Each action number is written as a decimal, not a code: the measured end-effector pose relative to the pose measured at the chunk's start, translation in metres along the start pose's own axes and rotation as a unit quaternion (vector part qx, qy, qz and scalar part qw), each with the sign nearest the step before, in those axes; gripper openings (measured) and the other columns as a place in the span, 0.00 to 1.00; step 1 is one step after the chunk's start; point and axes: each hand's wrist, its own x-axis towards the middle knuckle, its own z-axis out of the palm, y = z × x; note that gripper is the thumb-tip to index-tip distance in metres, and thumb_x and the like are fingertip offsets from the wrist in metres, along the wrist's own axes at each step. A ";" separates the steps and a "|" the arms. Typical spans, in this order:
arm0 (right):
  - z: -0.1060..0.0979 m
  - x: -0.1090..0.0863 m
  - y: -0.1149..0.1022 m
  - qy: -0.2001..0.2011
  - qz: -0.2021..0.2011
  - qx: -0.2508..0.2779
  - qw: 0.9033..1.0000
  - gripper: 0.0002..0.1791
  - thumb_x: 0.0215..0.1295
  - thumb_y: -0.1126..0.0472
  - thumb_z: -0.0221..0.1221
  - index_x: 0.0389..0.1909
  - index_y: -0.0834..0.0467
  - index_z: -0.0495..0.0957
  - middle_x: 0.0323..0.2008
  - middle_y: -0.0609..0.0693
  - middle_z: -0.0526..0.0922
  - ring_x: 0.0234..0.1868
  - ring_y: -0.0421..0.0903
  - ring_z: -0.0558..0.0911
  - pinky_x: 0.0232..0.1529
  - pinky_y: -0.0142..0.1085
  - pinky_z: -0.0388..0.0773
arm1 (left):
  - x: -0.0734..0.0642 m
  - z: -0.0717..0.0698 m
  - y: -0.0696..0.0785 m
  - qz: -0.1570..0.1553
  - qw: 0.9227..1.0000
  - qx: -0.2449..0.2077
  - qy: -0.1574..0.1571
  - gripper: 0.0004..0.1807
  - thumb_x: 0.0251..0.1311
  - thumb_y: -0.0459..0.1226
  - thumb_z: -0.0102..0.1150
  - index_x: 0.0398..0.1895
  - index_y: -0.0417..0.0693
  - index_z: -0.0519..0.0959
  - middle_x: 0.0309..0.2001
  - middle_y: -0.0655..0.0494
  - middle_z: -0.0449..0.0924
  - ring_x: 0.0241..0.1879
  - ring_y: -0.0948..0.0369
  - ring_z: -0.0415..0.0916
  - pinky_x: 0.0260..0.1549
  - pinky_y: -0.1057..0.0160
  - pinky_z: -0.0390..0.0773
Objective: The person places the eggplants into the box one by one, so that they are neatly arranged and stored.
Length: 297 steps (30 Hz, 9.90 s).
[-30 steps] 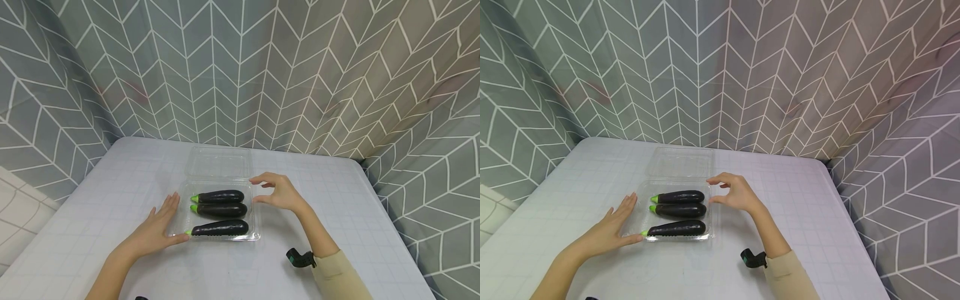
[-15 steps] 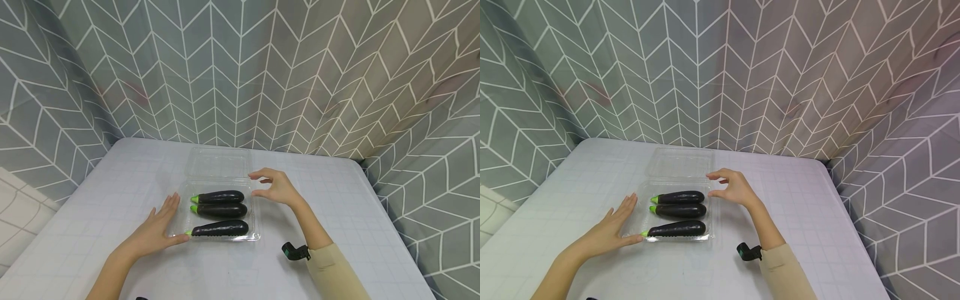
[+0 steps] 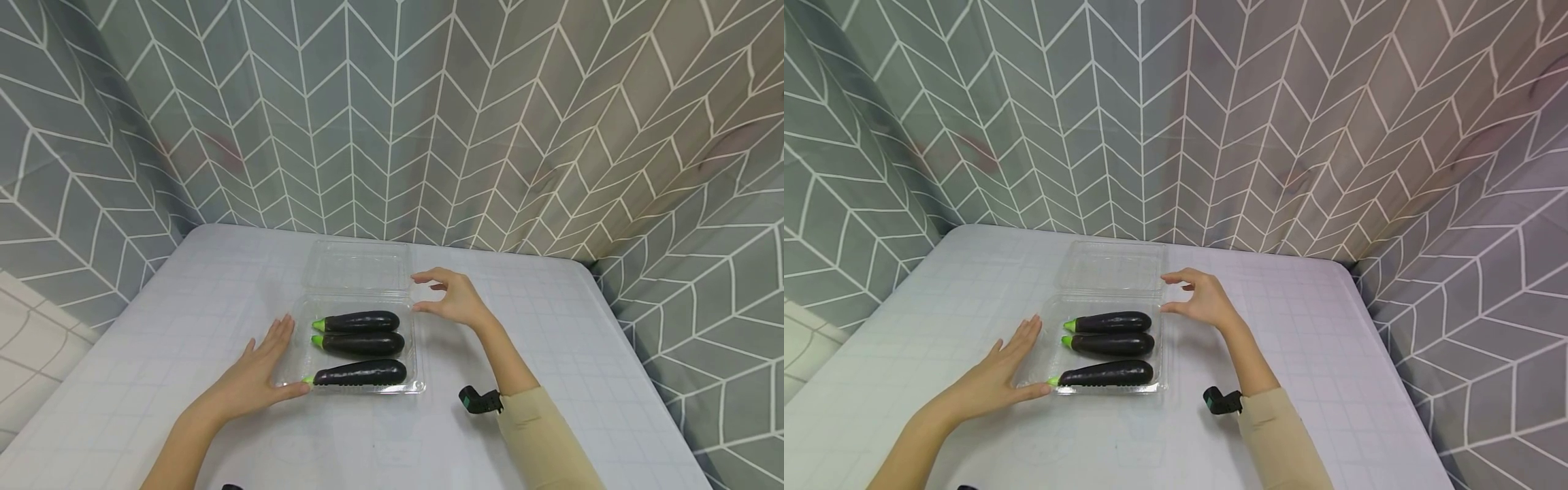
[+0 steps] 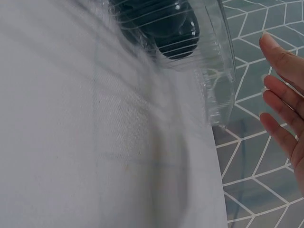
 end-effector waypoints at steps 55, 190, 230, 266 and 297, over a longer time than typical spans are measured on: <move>0.002 0.019 0.044 -0.150 0.128 -0.008 0.980 0.44 0.52 0.46 0.71 0.67 0.61 0.68 0.62 0.58 0.72 0.64 0.58 0.69 0.61 0.52 0.69 | 0.002 0.003 -0.001 -0.002 1.000 -0.006 -0.007 0.62 0.49 0.64 0.63 0.76 0.38 0.44 0.76 0.43 0.41 0.74 0.45 0.38 0.64 0.32 0.41; 0.022 -0.119 -0.078 -0.035 -0.057 0.043 0.997 0.20 0.38 0.73 0.74 0.34 0.55 0.81 0.61 0.63 0.69 0.63 0.60 0.63 0.57 0.59 0.68 | -0.041 0.009 0.009 0.142 0.945 0.116 0.271 0.20 0.27 0.27 0.77 0.26 0.53 0.79 0.56 0.49 0.78 0.47 0.50 0.81 0.51 0.60 0.75; 0.020 -0.119 -0.080 -0.037 -0.039 0.049 0.997 0.19 0.39 0.73 0.74 0.34 0.56 0.81 0.62 0.61 0.69 0.63 0.58 0.63 0.59 0.58 0.67 | -0.036 0.007 0.007 0.159 0.944 0.095 0.274 0.18 0.30 0.26 0.71 0.22 0.55 0.76 0.55 0.48 0.80 0.46 0.50 0.81 0.61 0.80 0.55; 0.020 -0.121 -0.082 -0.031 -0.044 0.046 0.998 0.20 0.38 0.74 0.75 0.35 0.57 0.81 0.61 0.62 0.69 0.62 0.59 0.64 0.60 0.54 0.67 | -0.044 -0.005 0.017 0.044 0.986 0.047 0.151 0.28 0.35 0.47 0.79 0.42 0.53 0.78 0.58 0.56 0.77 0.55 0.50 0.76 0.40 0.49 0.79; 0.017 -0.121 -0.084 -0.032 -0.042 0.029 0.998 0.20 0.38 0.72 0.75 0.35 0.56 0.82 0.60 0.62 0.70 0.62 0.59 0.64 0.64 0.47 0.66 | -0.009 -0.019 0.001 -0.082 0.990 0.064 0.092 0.34 0.76 0.46 0.35 0.72 0.28 0.50 0.72 0.29 0.40 0.73 0.39 0.30 0.59 0.25 0.33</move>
